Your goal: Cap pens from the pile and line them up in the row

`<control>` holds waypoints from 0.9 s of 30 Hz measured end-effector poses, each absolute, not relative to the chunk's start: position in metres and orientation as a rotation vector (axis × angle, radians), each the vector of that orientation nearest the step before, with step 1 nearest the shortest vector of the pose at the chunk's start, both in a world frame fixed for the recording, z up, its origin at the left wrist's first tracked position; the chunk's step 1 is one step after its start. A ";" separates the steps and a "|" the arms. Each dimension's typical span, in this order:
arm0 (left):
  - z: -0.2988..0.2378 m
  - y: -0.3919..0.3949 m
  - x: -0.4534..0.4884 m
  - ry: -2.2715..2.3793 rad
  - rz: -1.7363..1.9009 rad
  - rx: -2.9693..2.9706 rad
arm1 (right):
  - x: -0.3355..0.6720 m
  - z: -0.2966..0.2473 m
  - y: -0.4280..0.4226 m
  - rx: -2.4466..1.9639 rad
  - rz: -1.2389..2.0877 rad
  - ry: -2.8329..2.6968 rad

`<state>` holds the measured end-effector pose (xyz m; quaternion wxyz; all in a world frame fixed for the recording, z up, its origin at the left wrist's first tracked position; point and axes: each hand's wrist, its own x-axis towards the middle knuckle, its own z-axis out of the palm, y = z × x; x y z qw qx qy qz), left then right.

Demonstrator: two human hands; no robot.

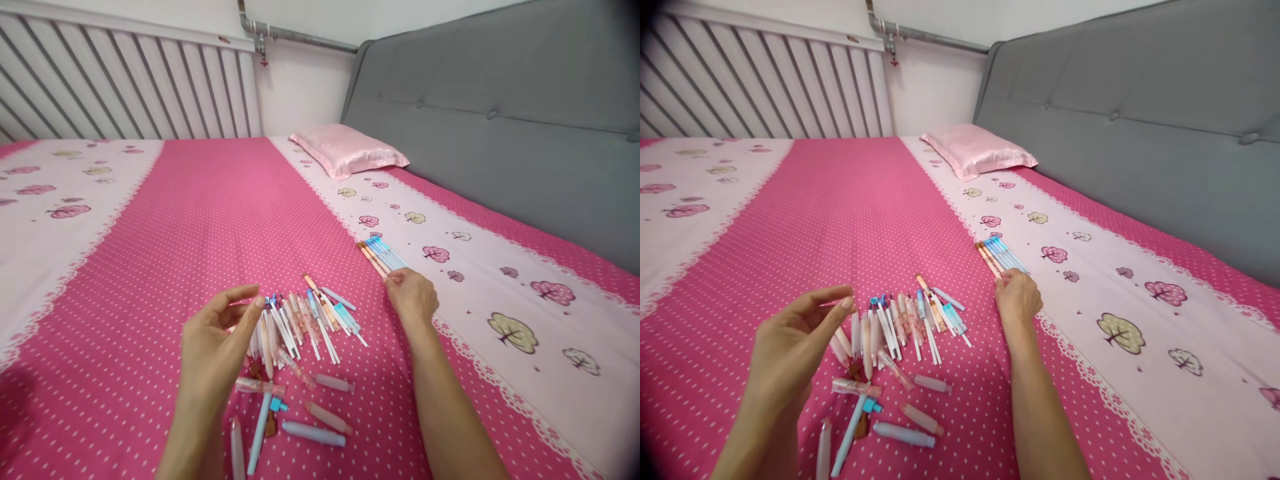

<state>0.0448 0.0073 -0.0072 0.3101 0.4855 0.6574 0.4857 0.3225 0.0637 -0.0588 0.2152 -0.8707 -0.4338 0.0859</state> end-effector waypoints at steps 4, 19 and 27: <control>-0.006 0.008 0.043 1.775 1.286 1.255 | 0.312 -0.042 0.057 -2.086 0.491 -1.426; -0.006 0.009 0.042 1.764 1.279 1.237 | 0.266 -0.035 0.037 -2.129 0.902 -2.149; -0.004 0.007 0.041 1.778 1.262 1.288 | 0.276 -0.038 0.040 -2.012 0.904 -2.064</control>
